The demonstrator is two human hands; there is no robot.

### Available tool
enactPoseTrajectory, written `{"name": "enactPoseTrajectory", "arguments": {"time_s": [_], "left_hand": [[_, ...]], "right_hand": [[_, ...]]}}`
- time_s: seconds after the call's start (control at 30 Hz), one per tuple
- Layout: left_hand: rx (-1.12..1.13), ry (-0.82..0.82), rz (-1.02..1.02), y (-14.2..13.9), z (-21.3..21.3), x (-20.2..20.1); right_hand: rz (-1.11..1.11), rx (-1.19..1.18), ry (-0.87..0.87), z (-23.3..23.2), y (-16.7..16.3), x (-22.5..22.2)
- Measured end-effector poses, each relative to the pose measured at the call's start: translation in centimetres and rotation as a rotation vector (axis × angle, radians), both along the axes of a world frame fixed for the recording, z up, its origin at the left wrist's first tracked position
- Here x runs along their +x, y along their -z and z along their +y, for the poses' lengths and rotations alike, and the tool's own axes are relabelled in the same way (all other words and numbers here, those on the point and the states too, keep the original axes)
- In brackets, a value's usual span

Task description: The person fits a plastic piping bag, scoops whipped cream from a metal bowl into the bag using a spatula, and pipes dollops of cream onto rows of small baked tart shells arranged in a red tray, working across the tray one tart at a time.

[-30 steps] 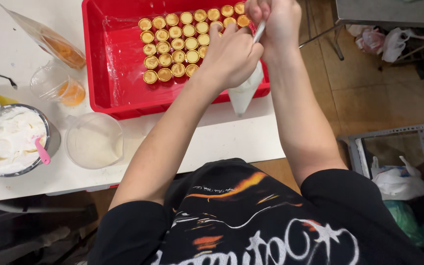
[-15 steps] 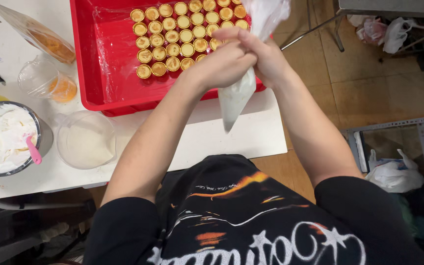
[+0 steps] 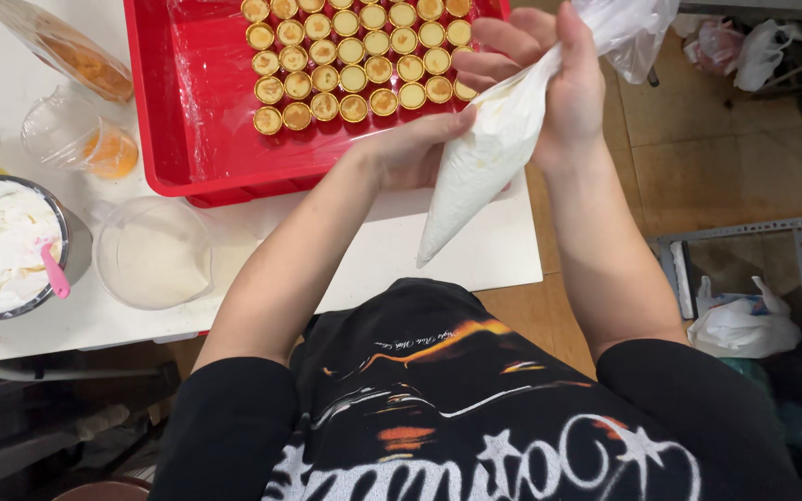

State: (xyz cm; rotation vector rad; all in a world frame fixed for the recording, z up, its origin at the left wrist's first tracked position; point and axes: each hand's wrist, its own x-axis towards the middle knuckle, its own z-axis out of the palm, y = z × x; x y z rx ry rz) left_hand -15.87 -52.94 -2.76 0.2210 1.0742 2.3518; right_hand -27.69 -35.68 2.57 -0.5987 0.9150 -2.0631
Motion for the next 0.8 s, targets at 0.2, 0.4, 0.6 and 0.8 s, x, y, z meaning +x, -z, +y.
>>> {"name": "enactPoseTrajectory", "arguments": {"time_s": [0.2, 0.4, 0.6, 0.8], "left_hand": [[0.082, 0.091, -0.121, -0.5, 0.7, 0.0], [0.242, 0.127, 0.045, -1.1, 1.3, 1.7], [-0.52, -0.349, 0.496, -2.3, 1.3, 0.8], [-1.883, -0.586, 0.597, -3.2, 4.3, 1.9]], "right_hand": [[0.268, 0.041, -0.275, 0.5, -0.3, -0.1], [0.397, -0.102, -0.329, 1.1, 1.6, -0.5], [0.116, 0.144, -0.038, 0.3, 3.8, 0.5], [-0.119, 0.142, 0.097, -0.4, 6.5, 2.0]]}}
